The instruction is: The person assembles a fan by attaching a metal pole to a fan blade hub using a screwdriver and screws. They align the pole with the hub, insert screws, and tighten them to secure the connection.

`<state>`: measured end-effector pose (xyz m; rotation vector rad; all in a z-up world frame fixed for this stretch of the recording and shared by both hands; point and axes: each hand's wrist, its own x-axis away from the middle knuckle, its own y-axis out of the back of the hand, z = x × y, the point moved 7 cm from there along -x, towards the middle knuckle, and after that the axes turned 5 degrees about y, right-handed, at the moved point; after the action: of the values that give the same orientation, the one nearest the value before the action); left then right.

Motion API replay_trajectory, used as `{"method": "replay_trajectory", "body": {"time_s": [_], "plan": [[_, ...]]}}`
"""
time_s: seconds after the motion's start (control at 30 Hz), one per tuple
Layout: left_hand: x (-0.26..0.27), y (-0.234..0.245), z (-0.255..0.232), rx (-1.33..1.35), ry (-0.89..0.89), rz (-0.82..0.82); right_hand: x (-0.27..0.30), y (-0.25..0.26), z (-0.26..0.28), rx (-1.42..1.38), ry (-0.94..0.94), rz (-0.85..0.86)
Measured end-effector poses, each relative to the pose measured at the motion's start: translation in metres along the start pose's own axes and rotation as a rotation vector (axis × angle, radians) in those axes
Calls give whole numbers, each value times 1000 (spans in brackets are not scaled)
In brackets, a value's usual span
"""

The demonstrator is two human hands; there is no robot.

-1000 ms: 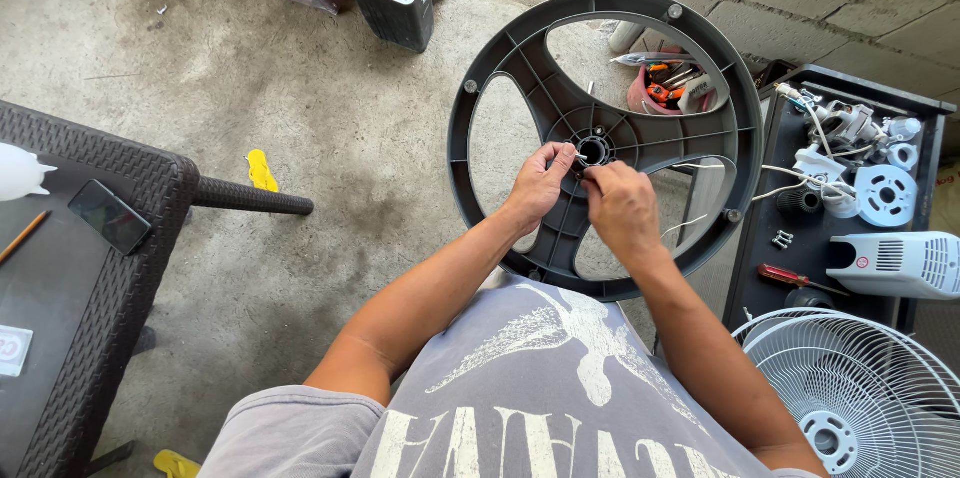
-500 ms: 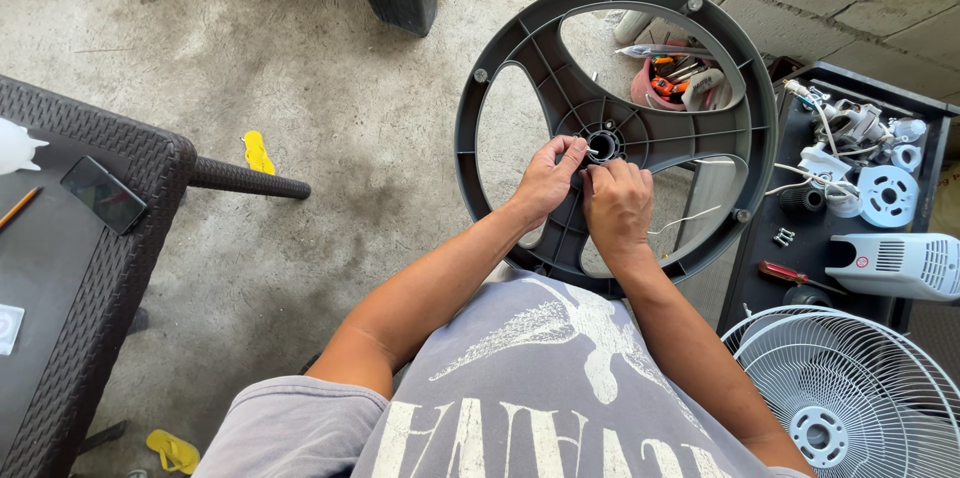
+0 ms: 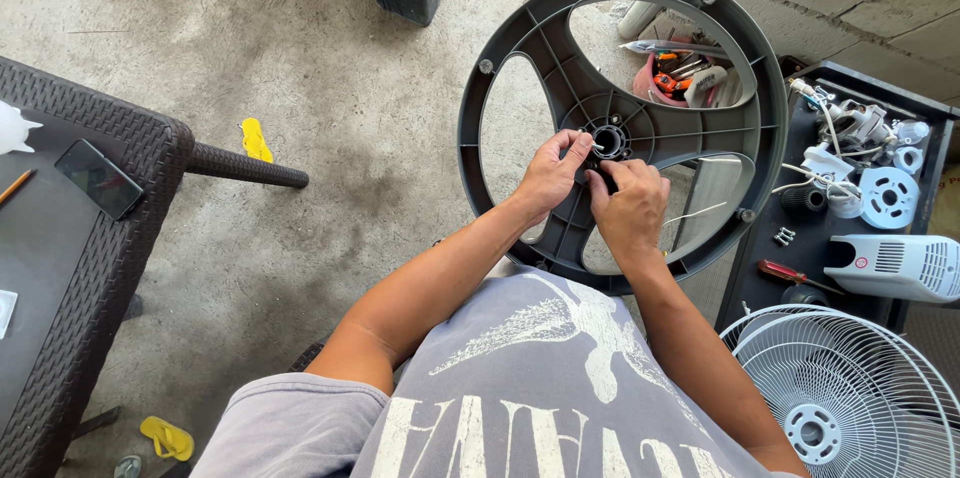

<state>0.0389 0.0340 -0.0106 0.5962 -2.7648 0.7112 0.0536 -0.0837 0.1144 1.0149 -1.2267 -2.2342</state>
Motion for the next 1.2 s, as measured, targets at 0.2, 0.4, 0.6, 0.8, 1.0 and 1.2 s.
{"method": "replay_trajectory", "body": {"time_s": [0.2,0.4,0.6,0.8,1.0,1.2], "plan": [[2,-5,-2,16,-7,29,0,-2,4,75,24,-42],[4,-8,-4,4,-10,28,-2,-5,6,176,-12,-28],[7,-4,-3,8,-7,15,1,-2,18,221,101,-3],[6,-3,0,29,-20,6,5,1,4,30,-25,-39],[9,-7,0,28,-40,20,5,0,-1,13,-63,-37],[11,-11,-5,-2,-61,34,7,6,7,77,10,-66]]}}
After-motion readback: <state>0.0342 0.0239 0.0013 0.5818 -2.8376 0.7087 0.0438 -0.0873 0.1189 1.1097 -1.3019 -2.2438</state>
